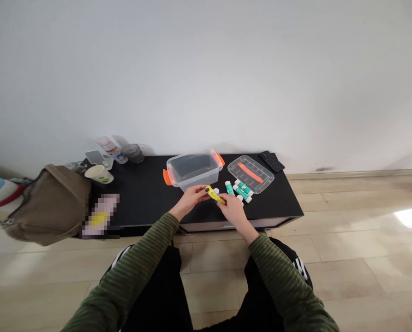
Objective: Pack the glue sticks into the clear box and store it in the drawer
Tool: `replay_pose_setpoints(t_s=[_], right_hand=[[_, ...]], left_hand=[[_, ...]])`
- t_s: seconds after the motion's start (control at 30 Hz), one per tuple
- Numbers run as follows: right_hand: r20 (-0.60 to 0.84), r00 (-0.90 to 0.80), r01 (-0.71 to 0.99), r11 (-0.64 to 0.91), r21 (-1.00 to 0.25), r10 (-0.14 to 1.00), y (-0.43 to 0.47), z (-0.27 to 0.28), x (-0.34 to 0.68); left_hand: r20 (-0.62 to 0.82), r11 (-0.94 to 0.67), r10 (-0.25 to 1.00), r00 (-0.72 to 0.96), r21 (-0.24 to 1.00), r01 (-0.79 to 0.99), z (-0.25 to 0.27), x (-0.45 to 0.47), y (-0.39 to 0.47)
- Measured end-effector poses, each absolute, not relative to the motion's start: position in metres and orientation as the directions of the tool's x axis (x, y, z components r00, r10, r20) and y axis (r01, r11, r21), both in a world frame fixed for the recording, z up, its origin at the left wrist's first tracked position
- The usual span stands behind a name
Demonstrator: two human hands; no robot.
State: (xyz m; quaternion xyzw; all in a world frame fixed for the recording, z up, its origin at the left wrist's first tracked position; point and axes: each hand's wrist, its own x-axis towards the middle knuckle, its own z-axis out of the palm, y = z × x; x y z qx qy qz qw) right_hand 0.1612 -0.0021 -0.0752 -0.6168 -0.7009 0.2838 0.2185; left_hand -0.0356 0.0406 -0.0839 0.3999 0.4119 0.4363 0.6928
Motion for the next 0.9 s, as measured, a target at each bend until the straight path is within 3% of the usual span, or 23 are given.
replay_pose_setpoints(t_s=[0.2,0.3,0.4,0.5,0.6,0.73,0.9], right_hand=[[-0.182,-0.155,0.669,-0.033,-0.742,0.971,-0.002,-0.076,0.164],[-0.208,-0.166,0.787,0.002,-0.617,0.964,-0.001,-0.072,0.165],[-0.228,-0.15,0.902,0.039,-0.43,0.962,0.002,-0.07,0.166],[-0.237,-0.107,0.948,0.027,-0.318,0.966,0.006,-0.069,0.167],[-0.242,-0.04,0.968,-0.023,-0.252,0.969,0.013,-0.071,0.166],[-0.254,0.025,0.976,-0.078,-0.201,0.967,0.02,-0.074,0.16],[-0.269,0.027,0.978,-0.081,-0.192,0.963,0.022,-0.08,0.144]], left_hand=[[-0.233,0.3,0.929,0.288,0.929,-0.218,-0.095,-0.03,0.045],[-0.256,0.282,0.928,0.269,0.957,-0.062,-0.1,-0.023,0.048],[-0.198,0.154,0.959,0.203,0.965,0.213,-0.101,-0.014,0.049],[-0.035,-0.04,0.989,0.144,0.873,0.485,-0.099,-0.005,0.051],[0.044,-0.165,0.979,0.2,0.746,0.645,-0.1,0.003,0.052],[-0.02,-0.214,0.958,0.287,0.616,0.758,-0.105,0.01,0.05],[-0.104,-0.15,0.969,0.222,0.462,0.874,-0.103,0.01,0.046]])
